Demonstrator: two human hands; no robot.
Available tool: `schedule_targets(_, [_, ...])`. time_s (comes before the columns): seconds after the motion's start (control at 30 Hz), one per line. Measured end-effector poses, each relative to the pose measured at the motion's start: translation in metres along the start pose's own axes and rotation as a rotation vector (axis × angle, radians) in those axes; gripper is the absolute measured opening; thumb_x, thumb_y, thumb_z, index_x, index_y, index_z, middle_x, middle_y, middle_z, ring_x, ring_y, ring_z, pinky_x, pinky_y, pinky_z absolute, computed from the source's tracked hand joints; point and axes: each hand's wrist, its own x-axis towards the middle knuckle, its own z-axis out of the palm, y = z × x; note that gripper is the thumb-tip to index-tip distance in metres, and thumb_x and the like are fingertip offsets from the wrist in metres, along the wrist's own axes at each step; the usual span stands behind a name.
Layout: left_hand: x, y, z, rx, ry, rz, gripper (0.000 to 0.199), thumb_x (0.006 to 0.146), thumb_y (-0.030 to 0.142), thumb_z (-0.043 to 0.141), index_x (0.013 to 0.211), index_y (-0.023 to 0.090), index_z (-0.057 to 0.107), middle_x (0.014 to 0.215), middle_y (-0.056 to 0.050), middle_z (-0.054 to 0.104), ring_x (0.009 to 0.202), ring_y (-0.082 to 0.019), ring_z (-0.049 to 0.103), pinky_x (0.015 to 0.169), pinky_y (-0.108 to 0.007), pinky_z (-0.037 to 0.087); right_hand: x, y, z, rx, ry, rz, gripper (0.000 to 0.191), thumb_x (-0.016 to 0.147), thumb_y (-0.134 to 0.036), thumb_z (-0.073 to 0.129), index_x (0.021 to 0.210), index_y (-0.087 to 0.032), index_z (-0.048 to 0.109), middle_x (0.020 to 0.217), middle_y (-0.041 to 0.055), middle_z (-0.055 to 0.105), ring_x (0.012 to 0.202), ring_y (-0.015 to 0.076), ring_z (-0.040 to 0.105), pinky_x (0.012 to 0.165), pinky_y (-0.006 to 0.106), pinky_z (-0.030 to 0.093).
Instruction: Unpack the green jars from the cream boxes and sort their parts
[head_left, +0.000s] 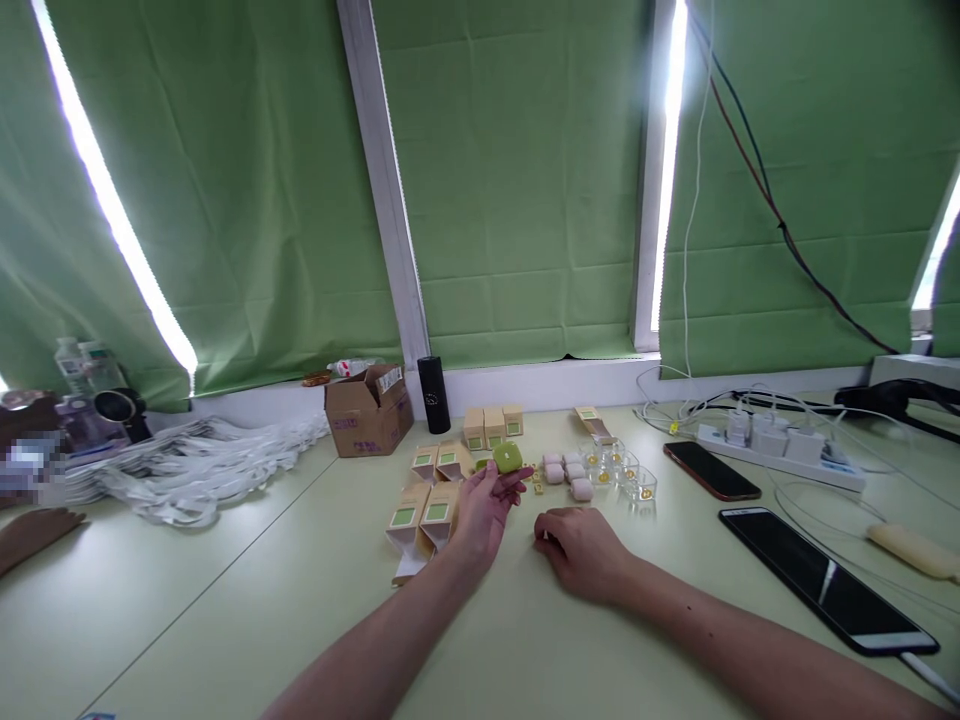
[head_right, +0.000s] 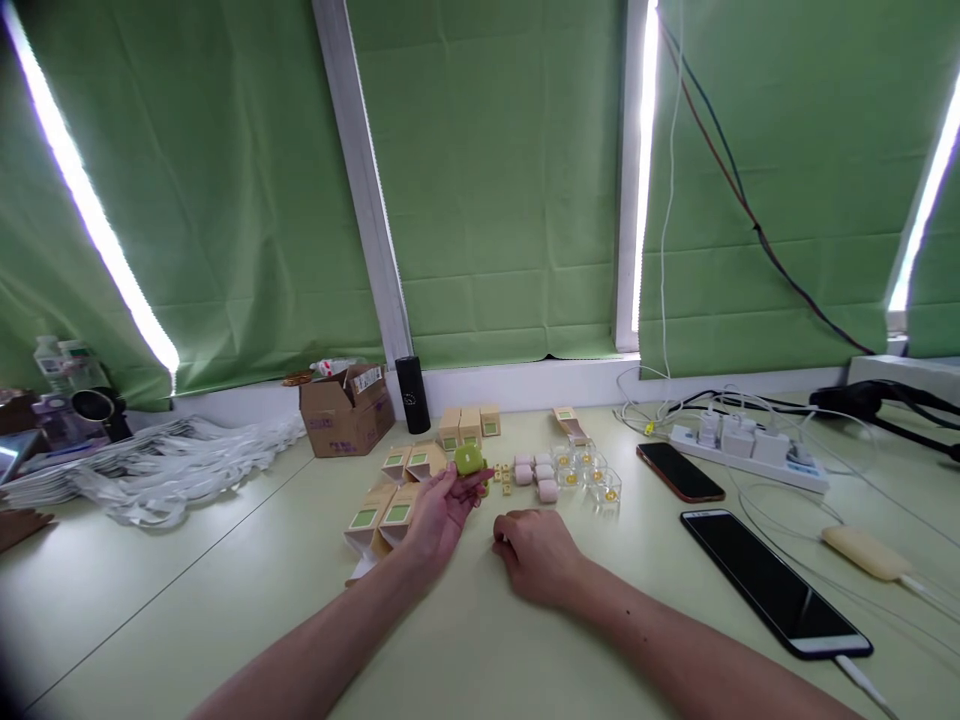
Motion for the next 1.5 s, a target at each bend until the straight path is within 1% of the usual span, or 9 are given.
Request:
schedule_targets(0.13, [0.001,0.002,-0.001,0.018,0.004,0.037,0.036,0.082,0.046,0.077,0.088,0.014,0.061,0.089,-0.018,0.079,0.070,-0.020,0.069,0.066,-0.031,0.047,0.000,0.000,-0.003,0.003,-0.004,-0.024,0.012,0.091,-0.018,0.057,0.094,-0.021,0.069,0.091,0.0035,0.076,0.079,0.0180,0.068,0.063,0.028,0.031])
schedule_targets(0.23, [0.001,0.006,-0.002,0.182,0.031,0.135,0.038,0.083,0.050,0.075,0.086,0.017,0.059,0.086,-0.014,0.078,0.073,-0.021,0.070,0.063,-0.029,0.045,-0.001,0.001,-0.004,0.009,0.002,-0.031,0.012,0.091,-0.018,0.057,0.093,-0.021,0.069,0.091,0.0034,0.076,0.078,0.0175,0.068,0.063,0.028,0.031])
schedule_targets(0.33, [-0.001,0.014,-0.003,0.538,0.096,0.360,0.033,0.089,0.051,0.066,0.085,0.018,0.061,0.086,-0.010,0.075,0.078,-0.022,0.069,0.065,-0.030,0.047,-0.001,0.001,-0.004,0.020,0.012,-0.039,0.013,0.091,-0.018,0.057,0.093,-0.021,0.069,0.090,0.0031,0.076,0.078,0.0174,0.068,0.063,0.028,0.032])
schedule_targets(0.43, [-0.006,0.024,-0.002,1.011,0.162,0.727,0.022,0.094,0.041,0.061,0.088,0.021,0.069,0.088,-0.008,0.073,0.085,-0.024,0.065,0.077,-0.036,0.048,-0.001,0.002,-0.004,0.032,0.013,-0.036,0.013,0.091,-0.017,0.057,0.092,-0.021,0.069,0.090,0.0033,0.076,0.079,0.0178,0.068,0.064,0.027,0.032])
schedule_targets(0.5, [-0.010,0.029,-0.001,1.278,0.113,0.909,0.016,0.094,0.031,0.060,0.089,0.024,0.073,0.084,-0.007,0.073,0.087,-0.025,0.061,0.081,-0.039,0.045,-0.001,0.003,-0.003,0.034,0.013,-0.036,0.014,0.091,-0.017,0.056,0.091,-0.021,0.069,0.090,0.0034,0.076,0.079,0.0179,0.068,0.064,0.027,0.032])
schedule_targets(0.57, [-0.014,0.030,0.000,1.479,0.012,0.964,0.016,0.093,0.025,0.061,0.087,0.026,0.075,0.078,-0.007,0.073,0.086,-0.026,0.059,0.083,-0.041,0.043,-0.001,0.003,-0.003,0.032,0.015,-0.038,0.013,0.091,-0.017,0.057,0.091,-0.021,0.069,0.090,0.0035,0.076,0.079,0.0179,0.068,0.064,0.027,0.031])
schedule_targets(0.73, [-0.016,0.021,-0.002,1.739,-0.154,0.865,0.023,0.087,0.017,0.063,0.070,0.027,0.073,0.067,-0.008,0.069,0.082,-0.028,0.056,0.081,-0.043,0.042,-0.001,0.005,-0.002,0.015,0.015,-0.043,0.014,0.091,-0.018,0.057,0.093,-0.021,0.070,0.091,0.0036,0.077,0.078,0.0180,0.068,0.063,0.028,0.031])
schedule_targets(0.97, [-0.012,0.013,-0.007,1.942,-0.178,0.687,0.025,0.079,0.012,0.067,0.057,0.024,0.070,0.061,-0.010,0.066,0.080,-0.029,0.060,0.079,-0.042,0.042,-0.001,0.005,-0.002,-0.004,0.008,-0.049,0.013,0.092,-0.018,0.057,0.093,-0.022,0.070,0.091,0.0031,0.077,0.079,0.0181,0.069,0.063,0.028,0.031])
schedule_targets(1.5, [-0.014,0.022,0.006,2.116,-0.223,0.267,0.025,0.091,0.024,0.058,0.078,0.018,0.079,0.081,-0.015,0.073,0.097,-0.032,0.064,0.086,-0.042,0.042,0.000,0.001,-0.007,-0.005,-0.032,-0.028,0.015,0.093,-0.021,0.056,0.094,-0.021,0.071,0.095,0.0032,0.077,0.084,0.0192,0.070,0.065,0.028,0.033])
